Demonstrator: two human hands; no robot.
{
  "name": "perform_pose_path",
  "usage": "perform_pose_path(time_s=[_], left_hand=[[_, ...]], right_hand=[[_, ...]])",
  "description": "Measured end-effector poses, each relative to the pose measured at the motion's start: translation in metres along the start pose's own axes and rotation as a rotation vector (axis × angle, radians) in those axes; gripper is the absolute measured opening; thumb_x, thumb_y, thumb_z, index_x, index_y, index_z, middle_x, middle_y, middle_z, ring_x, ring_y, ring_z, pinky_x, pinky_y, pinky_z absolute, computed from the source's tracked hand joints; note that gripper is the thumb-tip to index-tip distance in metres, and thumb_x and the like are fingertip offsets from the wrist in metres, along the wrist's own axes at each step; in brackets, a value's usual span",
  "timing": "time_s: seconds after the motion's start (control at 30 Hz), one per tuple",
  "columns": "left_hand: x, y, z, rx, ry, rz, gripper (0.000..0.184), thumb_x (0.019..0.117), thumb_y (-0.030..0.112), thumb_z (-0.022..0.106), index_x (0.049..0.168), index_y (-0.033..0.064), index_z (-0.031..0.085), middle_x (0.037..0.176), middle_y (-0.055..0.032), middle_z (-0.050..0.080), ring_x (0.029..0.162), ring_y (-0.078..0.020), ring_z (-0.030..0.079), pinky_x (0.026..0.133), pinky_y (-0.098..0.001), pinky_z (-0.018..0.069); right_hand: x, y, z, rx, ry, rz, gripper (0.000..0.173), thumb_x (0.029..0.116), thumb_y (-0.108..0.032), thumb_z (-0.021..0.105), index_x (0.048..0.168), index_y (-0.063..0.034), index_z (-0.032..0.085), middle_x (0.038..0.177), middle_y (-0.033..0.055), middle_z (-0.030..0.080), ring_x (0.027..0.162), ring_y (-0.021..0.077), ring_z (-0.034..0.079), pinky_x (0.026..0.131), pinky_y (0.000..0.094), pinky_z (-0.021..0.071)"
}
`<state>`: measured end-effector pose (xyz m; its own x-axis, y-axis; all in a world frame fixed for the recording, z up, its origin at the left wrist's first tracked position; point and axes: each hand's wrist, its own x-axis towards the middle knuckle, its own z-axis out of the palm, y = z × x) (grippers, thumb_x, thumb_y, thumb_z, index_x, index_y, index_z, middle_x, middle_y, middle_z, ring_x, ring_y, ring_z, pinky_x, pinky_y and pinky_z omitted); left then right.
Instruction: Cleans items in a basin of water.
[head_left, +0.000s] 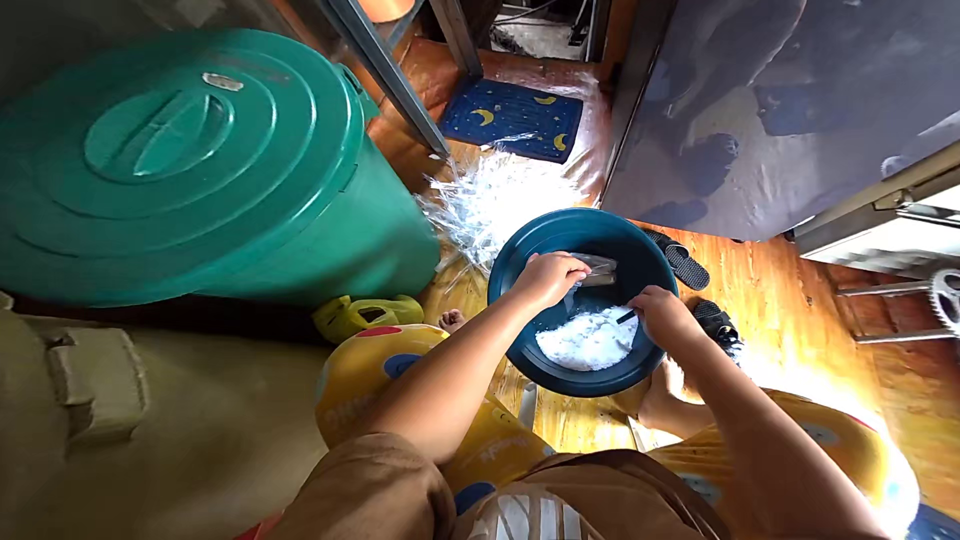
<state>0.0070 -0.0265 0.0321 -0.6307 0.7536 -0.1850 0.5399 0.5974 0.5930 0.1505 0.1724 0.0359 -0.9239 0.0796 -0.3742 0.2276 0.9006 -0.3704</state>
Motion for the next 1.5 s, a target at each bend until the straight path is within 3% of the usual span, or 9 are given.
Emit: perform_pose_path(time_s=[0.27,0.4,0.5,0.63,0.9,1.03,1.3,1.5], left_hand=[[0.002,-0.002,-0.014,0.104,0.067,-0.034,0.027,0.1079,0.024,0.054,0.125,0.0256,0.074,0.127,-0.0029,0.071,0.127,-0.0238,0.062,0.115,-0.0663,0.0325],[0.001,-0.004,-0.009,0.108,-0.008,-0.057,0.026,0.1072,0.025,0.055,0.123,0.0247,0.075,0.128,-0.0034,0.071,0.127,-0.0248,0.062,0.115,-0.0655,0.0332],[0.002,-0.004,0.001,0.135,-0.104,-0.059,0.026,0.1068,0.024,0.055,0.123,0.0229,0.075,0.128,-0.0047,0.071,0.127,-0.0252,0.062,0.114,-0.0608,0.0375],[0.002,-0.007,0.017,0.188,-0.167,-0.024,0.024,0.1064,0.021,0.056,0.12,0.0185,0.076,0.124,-0.0076,0.071,0.122,-0.0267,0.065,0.107,-0.0542,0.048],[0.003,-0.008,0.02,0.221,-0.24,-0.069,0.025,0.1061,0.02,0.056,0.12,0.0188,0.076,0.127,-0.0092,0.07,0.124,-0.0295,0.063,0.106,-0.0571,0.0477],[0.003,-0.01,0.021,0.233,-0.264,-0.084,0.024,0.1058,0.02,0.056,0.12,0.0186,0.076,0.126,-0.0089,0.07,0.124,-0.029,0.063,0.105,-0.0569,0.0484],[0.003,-0.017,0.028,0.21,-0.349,-0.117,0.024,0.1056,0.019,0.056,0.121,0.0157,0.075,0.124,-0.011,0.071,0.122,-0.0311,0.064,0.105,-0.0577,0.0488],[0.004,-0.022,0.034,0.225,-0.374,-0.142,0.024,0.1053,0.018,0.055,0.119,0.0148,0.076,0.121,-0.012,0.072,0.12,-0.0329,0.065,0.103,-0.0597,0.0494]], right_hand=[[0.05,0.012,0.042,-0.06,-0.165,0.025,0.03,0.0991,0.0,0.052,0.12,-0.0028,0.073,0.131,0.0218,0.063,0.123,0.0363,0.061,0.106,0.0512,0.0481],[0.055,0.008,0.05,-0.13,-0.259,-0.025,0.033,0.0976,0.001,0.052,0.124,-0.004,0.072,0.136,0.0218,0.059,0.126,0.0368,0.059,0.107,0.0507,0.0473],[0.054,0.001,0.052,-0.208,-0.28,-0.003,0.035,0.0967,0.006,0.05,0.123,-0.0039,0.071,0.139,0.0212,0.056,0.129,0.0391,0.056,0.106,0.0539,0.0481],[0.051,-0.003,0.055,-0.328,-0.229,0.002,0.031,0.0958,0.005,0.052,0.115,-0.0045,0.074,0.132,0.0169,0.062,0.131,0.0388,0.052,0.101,0.0556,0.0484],[0.046,-0.016,0.061,-0.287,-0.319,0.021,0.033,0.0956,0.011,0.049,0.119,0.001,0.07,0.14,0.0207,0.055,0.136,0.0419,0.047,0.104,0.0542,0.0491],[0.047,-0.019,0.062,-0.278,-0.31,0.075,0.035,0.0957,0.011,0.049,0.121,-0.0014,0.07,0.149,0.0205,0.047,0.138,0.0428,0.044,0.102,0.0546,0.0509],[0.049,-0.006,0.075,-0.163,-0.308,0.062,0.036,0.0943,0.005,0.054,0.12,-0.0087,0.075,0.144,0.0229,0.051,0.133,0.0426,0.05,0.11,0.055,0.044],[0.048,0.001,0.065,-0.015,-0.256,0.109,0.029,0.0939,-0.006,0.063,0.118,-0.0129,0.076,0.141,0.0198,0.055,0.129,0.0362,0.055,0.109,0.0506,0.0457]])
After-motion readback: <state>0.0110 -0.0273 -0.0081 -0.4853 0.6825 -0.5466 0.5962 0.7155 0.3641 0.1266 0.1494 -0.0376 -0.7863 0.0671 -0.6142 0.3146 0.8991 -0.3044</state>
